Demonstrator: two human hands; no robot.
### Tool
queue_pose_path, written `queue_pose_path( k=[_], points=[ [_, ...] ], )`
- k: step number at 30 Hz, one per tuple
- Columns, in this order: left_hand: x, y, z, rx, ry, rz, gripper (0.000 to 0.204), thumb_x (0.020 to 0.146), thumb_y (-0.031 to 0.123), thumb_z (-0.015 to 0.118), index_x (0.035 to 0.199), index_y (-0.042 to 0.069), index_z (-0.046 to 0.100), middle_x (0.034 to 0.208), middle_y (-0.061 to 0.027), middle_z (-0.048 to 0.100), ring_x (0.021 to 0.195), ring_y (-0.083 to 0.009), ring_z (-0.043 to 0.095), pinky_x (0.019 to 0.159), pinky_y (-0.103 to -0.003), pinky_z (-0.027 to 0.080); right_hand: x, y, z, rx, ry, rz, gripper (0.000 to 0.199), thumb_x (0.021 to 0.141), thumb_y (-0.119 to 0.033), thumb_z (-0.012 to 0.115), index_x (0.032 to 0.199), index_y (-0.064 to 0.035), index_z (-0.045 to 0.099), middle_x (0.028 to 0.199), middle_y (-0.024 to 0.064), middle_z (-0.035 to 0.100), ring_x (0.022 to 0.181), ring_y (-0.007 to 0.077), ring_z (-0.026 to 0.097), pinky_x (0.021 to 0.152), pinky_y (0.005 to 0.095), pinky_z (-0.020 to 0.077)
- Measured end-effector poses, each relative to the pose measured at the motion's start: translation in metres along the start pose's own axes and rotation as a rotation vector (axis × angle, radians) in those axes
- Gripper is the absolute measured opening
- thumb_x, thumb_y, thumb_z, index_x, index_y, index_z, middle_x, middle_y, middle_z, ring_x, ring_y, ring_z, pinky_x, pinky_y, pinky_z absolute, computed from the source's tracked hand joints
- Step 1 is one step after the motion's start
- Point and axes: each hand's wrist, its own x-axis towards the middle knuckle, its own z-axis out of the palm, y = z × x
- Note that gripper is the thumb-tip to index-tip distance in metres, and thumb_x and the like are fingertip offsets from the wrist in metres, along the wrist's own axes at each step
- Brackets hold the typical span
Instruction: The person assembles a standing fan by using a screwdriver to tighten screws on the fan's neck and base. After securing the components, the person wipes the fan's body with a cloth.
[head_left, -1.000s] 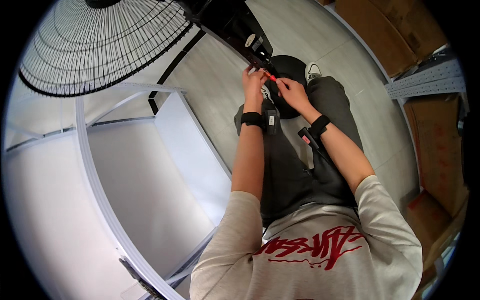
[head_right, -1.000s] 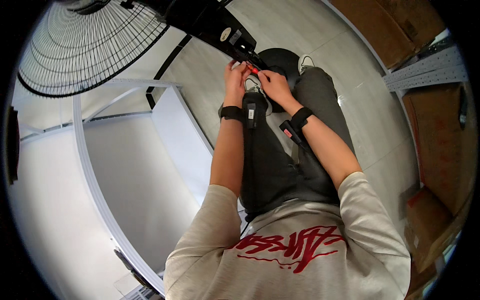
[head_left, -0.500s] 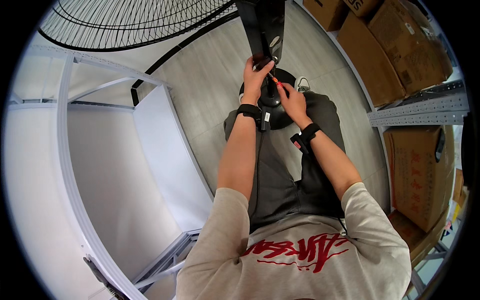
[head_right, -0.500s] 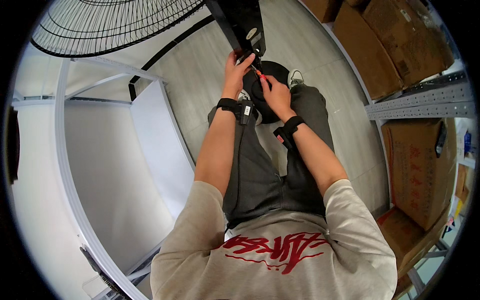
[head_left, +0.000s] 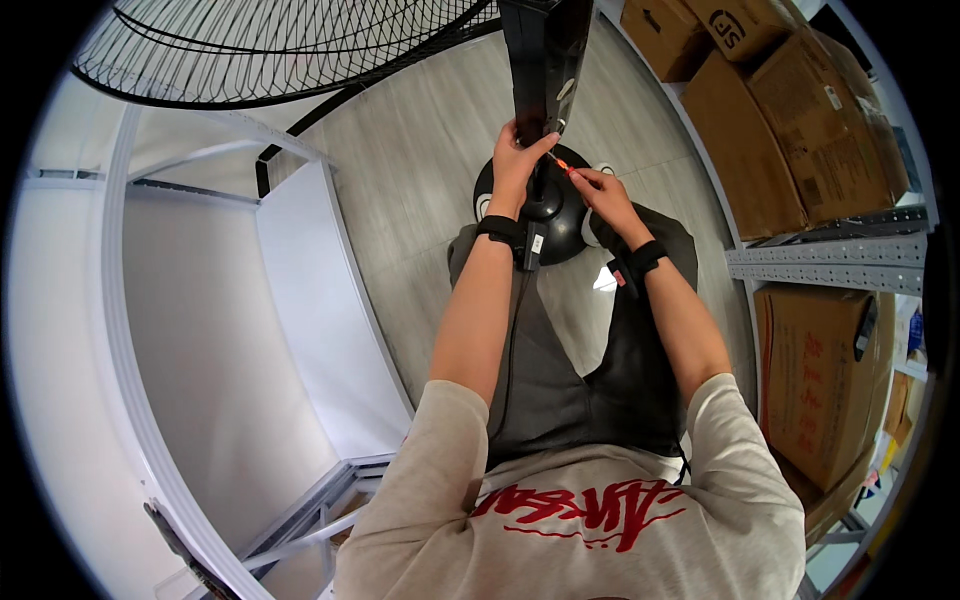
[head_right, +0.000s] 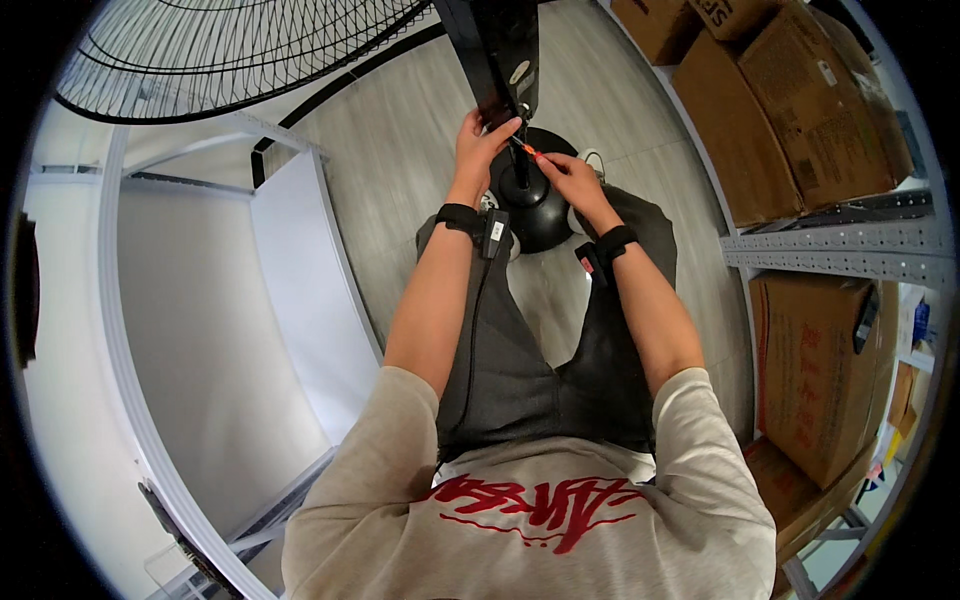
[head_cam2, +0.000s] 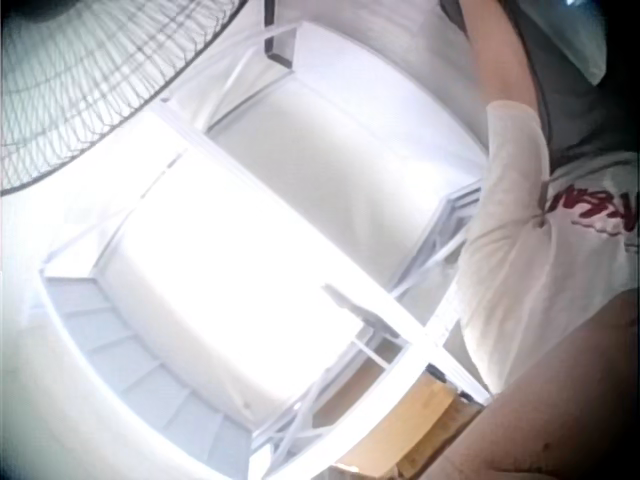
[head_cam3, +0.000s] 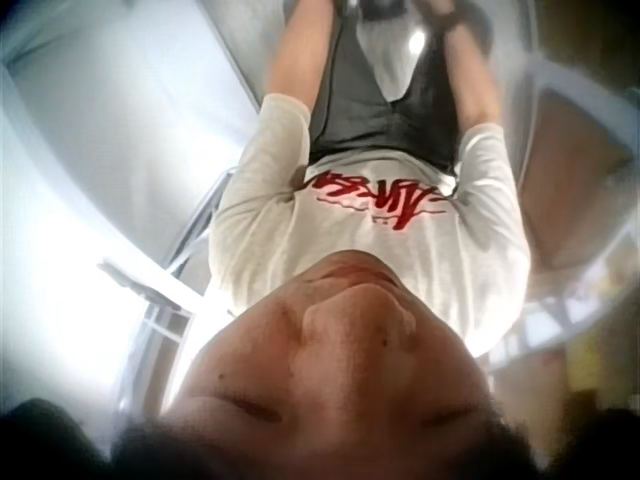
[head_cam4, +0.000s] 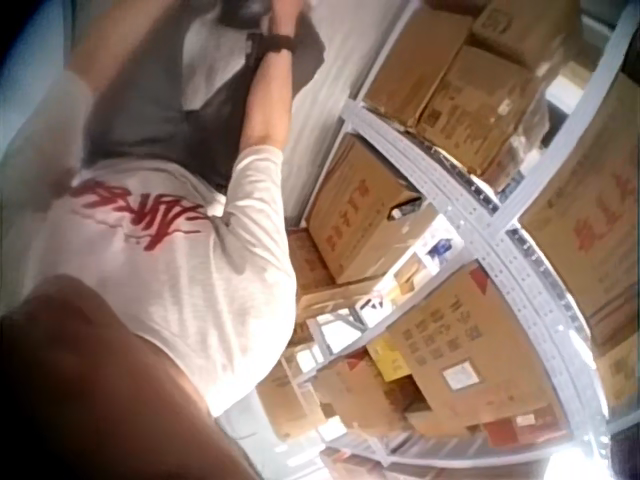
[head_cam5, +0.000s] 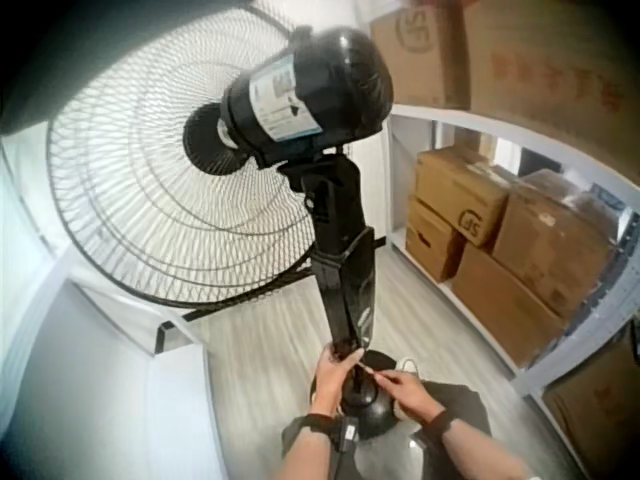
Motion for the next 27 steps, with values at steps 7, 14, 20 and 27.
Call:
queue_pose_path(
  k=[7, 14, 20, 27],
  points=[
    [0.008, -0.021, -0.02, 0.006, -0.017, -0.013, 0.061, 0.071, -0.011, 0.048, 0.131, 0.003, 0.042, 0.122, -0.004, 0.053, 0.106, -0.017, 0.055, 0.073, -0.023, 0.044, 0.0, -0.019, -0.012, 0.621, -0.344, 0.387, 0.03, 0.094, -0.035, 0.056, 0.101, -0.0065, 0.063, 0.058, -0.0058, 0.043, 0.043, 0.0011, 0.032, 0.04, 0.0196, 0.0232],
    [-0.007, -0.015, -0.002, -0.011, 0.146, -0.336, 0.053, 0.081, -0.009, 0.043, 0.133, -0.001, 0.035, 0.12, -0.0127, 0.054, 0.103, -0.0257, 0.06, 0.086, -0.036, 0.052, -0.003, -0.007, -0.003, 0.19, -0.024, 0.136, 0.031, 0.087, -0.039, 0.064, 0.095, -0.0088, 0.066, 0.063, -0.0019, 0.055, 0.047, 0.0057, 0.045, 0.043, 0.0237, 0.0324],
    [0.0, -0.024, -0.018, -0.244, -0.07, -0.375, 0.03, 0.091, -0.001, 0.048, 0.12, -0.007, 0.041, 0.114, -0.0214, 0.059, 0.1, -0.03, 0.063, 0.087, -0.04, 0.055, -0.012, -0.037, 0.002, -0.262, 0.25, -0.099, 0.033, 0.079, -0.036, 0.072, 0.1, -0.0104, 0.068, 0.077, 0.0104, 0.066, 0.071, 0.0228, 0.064, 0.064, 0.0331, 0.0487],
    [0.001, -0.035, -0.007, -0.257, -0.013, -0.386, 0.029, 0.09, -0.003, 0.052, 0.117, -0.006, 0.042, 0.106, -0.0185, 0.062, 0.097, -0.0292, 0.065, 0.085, -0.038, 0.055, -0.015, -0.028, -0.005, -0.297, 0.24, -0.126, 0.034, 0.077, -0.031, 0.074, 0.102, -0.0094, 0.069, 0.084, 0.0111, 0.069, 0.075, 0.0217, 0.065, 0.068, 0.0318, 0.05]
  ],
)
